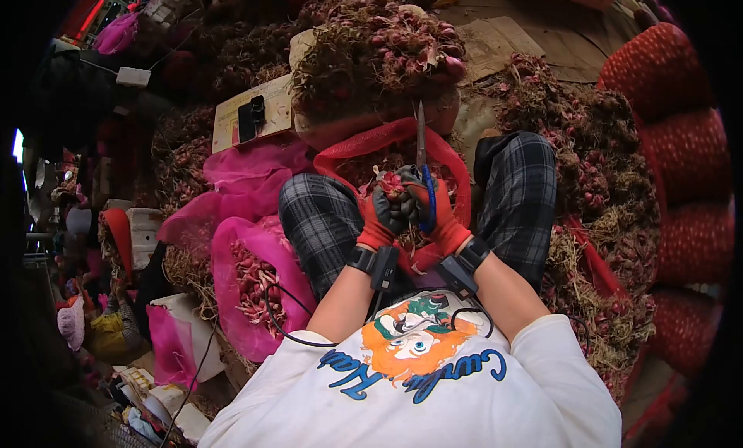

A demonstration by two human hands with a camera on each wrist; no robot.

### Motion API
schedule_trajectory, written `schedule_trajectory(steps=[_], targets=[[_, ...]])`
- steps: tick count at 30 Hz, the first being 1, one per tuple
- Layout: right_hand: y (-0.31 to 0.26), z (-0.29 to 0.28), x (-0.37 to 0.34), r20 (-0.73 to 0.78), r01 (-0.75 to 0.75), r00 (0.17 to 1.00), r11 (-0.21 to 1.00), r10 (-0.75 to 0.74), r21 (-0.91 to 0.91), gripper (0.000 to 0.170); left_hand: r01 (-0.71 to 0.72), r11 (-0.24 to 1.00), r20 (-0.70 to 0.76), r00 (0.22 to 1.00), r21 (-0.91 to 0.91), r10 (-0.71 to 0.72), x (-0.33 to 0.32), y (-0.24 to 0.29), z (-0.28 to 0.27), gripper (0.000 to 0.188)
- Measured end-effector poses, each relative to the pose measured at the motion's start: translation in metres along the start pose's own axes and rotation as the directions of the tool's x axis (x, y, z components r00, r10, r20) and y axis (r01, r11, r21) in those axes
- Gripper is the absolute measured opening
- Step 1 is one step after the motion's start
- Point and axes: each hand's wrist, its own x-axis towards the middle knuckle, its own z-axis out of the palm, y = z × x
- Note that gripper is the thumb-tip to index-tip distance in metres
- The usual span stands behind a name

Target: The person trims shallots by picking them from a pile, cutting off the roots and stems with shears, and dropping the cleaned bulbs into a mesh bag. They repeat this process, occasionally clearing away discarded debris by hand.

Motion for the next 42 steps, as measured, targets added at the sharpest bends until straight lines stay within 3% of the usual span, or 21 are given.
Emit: schedule_trajectory(steps=[4, 5, 7, 9, 10, 11, 12, 14, 15, 17, 19, 22, 25, 26, 28, 29, 33, 37, 38, 40, 42], targets=[[0.000, 0.000, 0.007, 0.136, 0.091, 0.990, 0.937, -0.047, -0.338, 0.021, -0.035, 0.999, -0.166, 0.986, -0.018, 0.031, 0.004, -0.004, -0.018, 0.041], [-0.007, -0.003, 0.008, 0.106, 0.088, 0.993, 0.926, -0.052, -0.368, 0.021, -0.080, 0.995, 0.098, 0.992, 0.064, 0.074, 0.007, 0.014, -0.016, 0.025], [-0.019, -0.011, -0.002, 0.039, 0.070, 0.997, 0.907, -0.059, -0.415, 0.023, -0.062, 0.983, -0.030, 0.997, 0.171, 0.068, 0.005, 0.020, 0.005, 0.020], [-0.022, -0.034, -0.005, 0.036, 0.137, 0.991, 0.965, -0.132, -0.224, 0.025, 0.089, 0.995, 0.066, 0.994, -0.035, -0.086, -0.009, 0.030, 0.019, 0.024], [-0.024, -0.041, -0.007, 0.016, 0.096, 0.995, 0.988, -0.095, -0.120, 0.026, 0.100, 0.981, 0.147, 0.981, 0.163, -0.125, -0.016, 0.035, 0.011, 0.026], [-0.024, -0.045, -0.012, -0.004, 0.051, 0.999, 0.999, -0.051, -0.010, 0.026, -0.129, 0.876, 0.245, 0.969, 0.464, 0.013, -0.014, 0.032, 0.004, 0.026], [-0.024, -0.045, -0.012, 0.005, 0.005, 1.000, 1.000, -0.005, 0.008, 0.023, -0.355, 0.640, 0.378, 0.919, 0.681, 0.108, -0.011, 0.029, -0.005, 0.027], [-0.001, -0.049, -0.006, 0.081, 0.012, 0.997, 0.985, 0.003, -0.173, 0.025, -0.611, 0.009, 0.596, 0.775, 0.791, 0.210, -0.017, 0.028, -0.002, 0.029], [0.010, -0.052, -0.002, 0.121, 0.023, 0.993, 0.965, 0.009, -0.262, 0.025, -0.472, 0.303, 0.392, 0.873, 0.828, 0.289, -0.021, 0.026, 0.007, 0.032], [0.007, -0.038, -0.014, 0.103, -0.145, 0.981, 0.971, 0.167, -0.190, 0.024, -0.142, 0.802, -0.077, 0.971, 0.580, 0.228, -0.029, 0.014, 0.018, 0.040], [-0.005, -0.032, -0.017, 0.136, -0.277, 0.946, 0.952, 0.293, -0.128, 0.024, -0.181, 0.674, -0.016, 0.961, 0.717, 0.276, -0.023, 0.008, -0.006, 0.041], [-0.006, -0.029, -0.018, 0.103, -0.271, 0.955, 0.960, 0.277, -0.072, 0.020, -0.237, 0.452, 0.002, 0.887, 0.860, 0.462, -0.020, -0.007, -0.040, 0.039], [0.004, -0.043, -0.007, 0.068, -0.258, 0.964, 0.966, 0.256, 0.025, 0.021, -0.226, 0.639, 0.057, 0.960, 0.735, 0.273, -0.041, 0.024, 0.023, 0.042], [0.003, -0.043, -0.006, 0.045, -0.228, 0.973, 0.969, 0.225, 0.094, 0.021, -0.259, 0.656, 0.026, 0.939, 0.709, 0.342, -0.032, 0.018, 0.014, 0.058], [-0.002, -0.040, -0.009, -0.003, -0.180, 0.983, 0.970, 0.183, 0.163, 0.022, -0.382, -0.098, 0.388, 0.827, 0.919, 0.407, -0.057, 0.025, 0.041, 0.071], [0.000, -0.041, -0.009, 0.022, -0.182, 0.983, 0.969, 0.181, 0.169, 0.022, -0.374, -0.480, 0.557, 0.765, 0.793, 0.323, -0.066, 0.028, 0.055, 0.077], [0.002, -0.036, -0.013, 0.141, -0.083, 0.987, 0.996, 0.076, 0.040, 0.023, -0.244, -0.359, 0.352, 0.895, 0.901, 0.273, -0.052, 0.029, 0.042, 0.071], [0.009, -0.043, -0.013, 0.168, -0.143, 0.974, 0.988, 0.150, -0.057, 0.024, -0.344, -0.240, 0.403, 0.876, 0.908, 0.267, -0.042, 0.041, 0.039, 0.025], [-0.002, -0.037, -0.018, 0.151, -0.220, 0.964, 0.975, 0.220, -0.018, 0.025, -0.402, -0.293, 0.491, 0.787, 0.868, 0.374, -0.036, 0.036, 0.019, 0.028], [-0.018, -0.027, -0.031, 0.143, -0.284, 0.952, 0.954, 0.269, 0.097, 0.026, -0.291, 0.081, 0.231, 0.876, 0.953, 0.424, -0.028, 0.033, 0.005, 0.024], [-0.015, -0.031, -0.027, 0.150, -0.296, 0.949, 0.949, 0.279, 0.106, 0.026, -0.231, 0.508, 0.052, 0.938, 0.830, 0.342, -0.034, 0.025, 0.019, 0.012]])
